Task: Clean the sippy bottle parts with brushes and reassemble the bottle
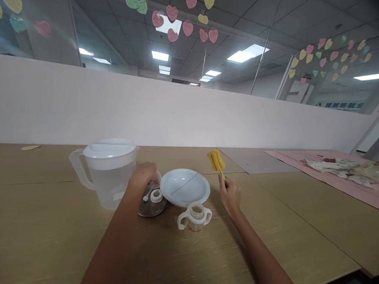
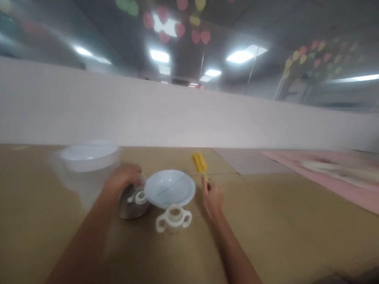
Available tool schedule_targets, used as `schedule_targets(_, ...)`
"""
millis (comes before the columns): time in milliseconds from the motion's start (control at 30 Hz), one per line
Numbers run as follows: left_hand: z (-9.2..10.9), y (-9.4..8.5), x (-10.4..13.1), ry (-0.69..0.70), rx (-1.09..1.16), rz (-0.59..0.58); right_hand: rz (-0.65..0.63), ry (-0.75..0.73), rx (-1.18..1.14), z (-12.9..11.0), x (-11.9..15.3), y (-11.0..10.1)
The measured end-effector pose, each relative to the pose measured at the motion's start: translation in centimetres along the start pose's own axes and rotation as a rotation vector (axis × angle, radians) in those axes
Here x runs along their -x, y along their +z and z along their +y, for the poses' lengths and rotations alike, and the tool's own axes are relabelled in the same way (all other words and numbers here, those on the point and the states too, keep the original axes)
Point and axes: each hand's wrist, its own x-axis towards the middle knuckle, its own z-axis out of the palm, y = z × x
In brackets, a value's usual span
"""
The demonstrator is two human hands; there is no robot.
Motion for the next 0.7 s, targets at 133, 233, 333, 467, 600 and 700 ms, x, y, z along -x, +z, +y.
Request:
schedule_targets(133,-0.8,0.4,-0.3,-0.025,0.002,0.003,-0.004,-0.015,0.020,0.1,0.0,0.1)
schedule_targets(233,-1.1,1.1,-0.8,-0.027,0.010,0.014,-0.006,-0.020,0.026,0.2,0.0,0.1)
schedule_targets(333,-1.3,2.0,-1.8,-0.017,0.028,0.037,-0.001,-0.035,0.032,0.2,0.1,0.2)
schedule_targets(467,-1.7,3.5,-3.1,-0.013,0.029,0.047,-0.005,-0.066,0.056,0.2,0.1,0.4)
schedule_targets(600,-1.8,5.1,-4.1,-0.018,0.006,0.030,0.009,-0.091,0.069,0.3,0.1,0.5)
schedule_targets(700,-1.9,5.6,-4.5,-0.014,0.005,0.008,0.010,-0.094,0.071,0.4,0.1,0.6)
